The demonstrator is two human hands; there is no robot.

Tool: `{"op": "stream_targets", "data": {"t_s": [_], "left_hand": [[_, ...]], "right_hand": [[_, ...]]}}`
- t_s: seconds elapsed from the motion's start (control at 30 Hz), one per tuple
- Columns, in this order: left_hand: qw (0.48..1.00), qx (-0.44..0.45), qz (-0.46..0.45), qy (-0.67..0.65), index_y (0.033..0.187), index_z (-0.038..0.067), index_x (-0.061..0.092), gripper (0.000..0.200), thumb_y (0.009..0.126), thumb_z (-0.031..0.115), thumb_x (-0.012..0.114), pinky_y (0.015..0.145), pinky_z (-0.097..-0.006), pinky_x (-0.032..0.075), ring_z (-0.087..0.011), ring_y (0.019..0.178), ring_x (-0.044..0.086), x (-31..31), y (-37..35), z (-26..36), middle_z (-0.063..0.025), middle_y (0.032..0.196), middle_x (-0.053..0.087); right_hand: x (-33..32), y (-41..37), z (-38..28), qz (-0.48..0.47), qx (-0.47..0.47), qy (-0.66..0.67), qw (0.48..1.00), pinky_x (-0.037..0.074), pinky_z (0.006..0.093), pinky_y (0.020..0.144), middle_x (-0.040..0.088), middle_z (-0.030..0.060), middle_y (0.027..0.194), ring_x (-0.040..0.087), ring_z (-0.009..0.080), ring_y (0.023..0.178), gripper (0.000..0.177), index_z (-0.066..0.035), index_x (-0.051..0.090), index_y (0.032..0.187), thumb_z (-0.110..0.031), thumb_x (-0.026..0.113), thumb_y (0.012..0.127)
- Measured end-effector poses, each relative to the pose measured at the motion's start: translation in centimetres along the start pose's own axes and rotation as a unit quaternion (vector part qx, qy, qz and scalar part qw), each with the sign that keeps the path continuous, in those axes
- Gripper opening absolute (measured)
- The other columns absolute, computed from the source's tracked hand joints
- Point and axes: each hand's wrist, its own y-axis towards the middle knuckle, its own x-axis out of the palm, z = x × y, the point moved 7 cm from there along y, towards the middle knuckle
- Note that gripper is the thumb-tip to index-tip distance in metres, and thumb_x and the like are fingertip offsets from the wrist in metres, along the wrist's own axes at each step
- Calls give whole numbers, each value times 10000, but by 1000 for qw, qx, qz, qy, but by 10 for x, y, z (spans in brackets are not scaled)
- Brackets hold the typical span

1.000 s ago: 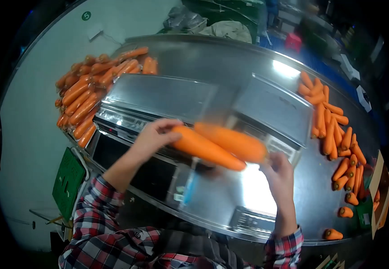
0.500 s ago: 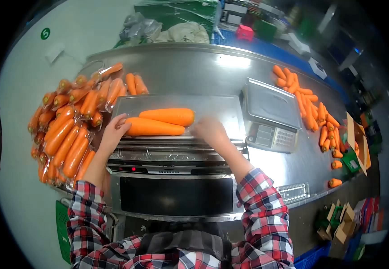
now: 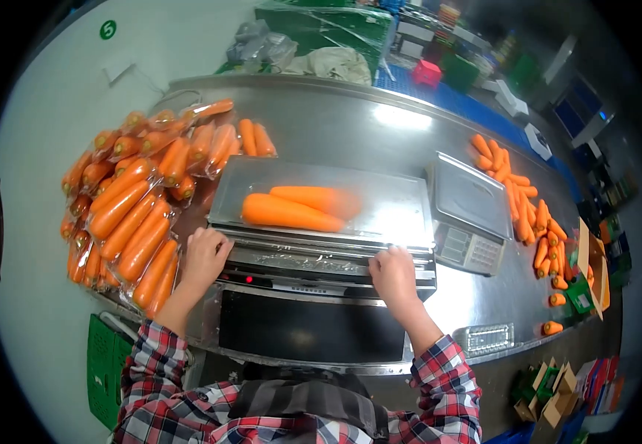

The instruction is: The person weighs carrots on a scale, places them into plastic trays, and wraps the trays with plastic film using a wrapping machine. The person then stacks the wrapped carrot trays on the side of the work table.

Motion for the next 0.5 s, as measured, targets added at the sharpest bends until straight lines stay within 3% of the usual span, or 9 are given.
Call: {"op": "stream_targets", "data": {"t_s": [0.07,0.13,0.23,0.27,0.33,0.4,0.43,0.47,0.5], "left_hand": [[992,-86,2,-93,645,59,571,189,777,182,626,617,-355,390,-249,680,499,1,5,-10,-58,656,520],[938,-198,-43,-281,629,58,543,205,800,167,571,577,-334,385,-224,618,487,9,5,-29,-53,614,499],[668,-359,-111,-642,596,94,440,243,822,171,483,533,-271,361,-154,566,457,13,13,-27,-29,596,449],[612,-351,-108,-700,596,99,418,250,827,171,480,535,-275,366,-159,569,459,0,28,-18,-34,600,451],[493,-319,-109,-802,595,108,374,269,837,171,473,538,-283,376,-168,574,463,-28,66,1,-43,608,455],[528,-271,-46,-804,603,119,335,285,850,174,466,558,-297,406,-180,604,493,-47,108,9,-51,645,493],[556,-287,10,-780,603,115,347,286,861,156,463,586,-309,441,-203,656,535,-48,123,7,-75,694,543],[588,-274,38,-761,607,104,371,284,866,163,473,614,-314,453,-209,689,556,-38,138,2,-78,711,555],[618,-259,68,-739,611,94,395,284,870,170,482,642,-318,464,-215,723,576,-15,152,-9,-82,728,568]], "right_hand": [[0,5,1,-25,-18,-20,999,424,396,705,576,164,733,528,357,758,126,-19,616,688,-111,582,768],[1,6,24,-154,140,135,969,438,337,717,607,138,743,575,309,754,175,-13,604,695,-138,541,800],[-13,3,20,-222,191,457,840,463,316,622,577,56,701,584,169,677,169,-21,581,732,-131,498,829],[-23,2,15,-183,238,607,736,449,297,551,566,62,684,541,165,590,148,-32,550,720,-108,483,828],[-57,33,12,-110,146,733,655,424,259,514,529,40,657,484,147,536,158,-72,475,658,-75,478,817],[-78,73,19,-44,71,871,484,417,236,532,498,22,643,475,136,562,220,-105,403,622,-72,483,825],[-80,91,29,47,83,877,470,416,228,569,461,6,628,483,130,622,242,-122,385,622,-85,503,830],[-74,100,41,192,181,804,533,437,263,619,541,26,686,518,138,704,220,-106,430,638,-95,524,837],[-63,121,39,181,145,764,602,453,302,681,587,47,753,550,162,759,183,-89,479,665,-98,529,841]]}}
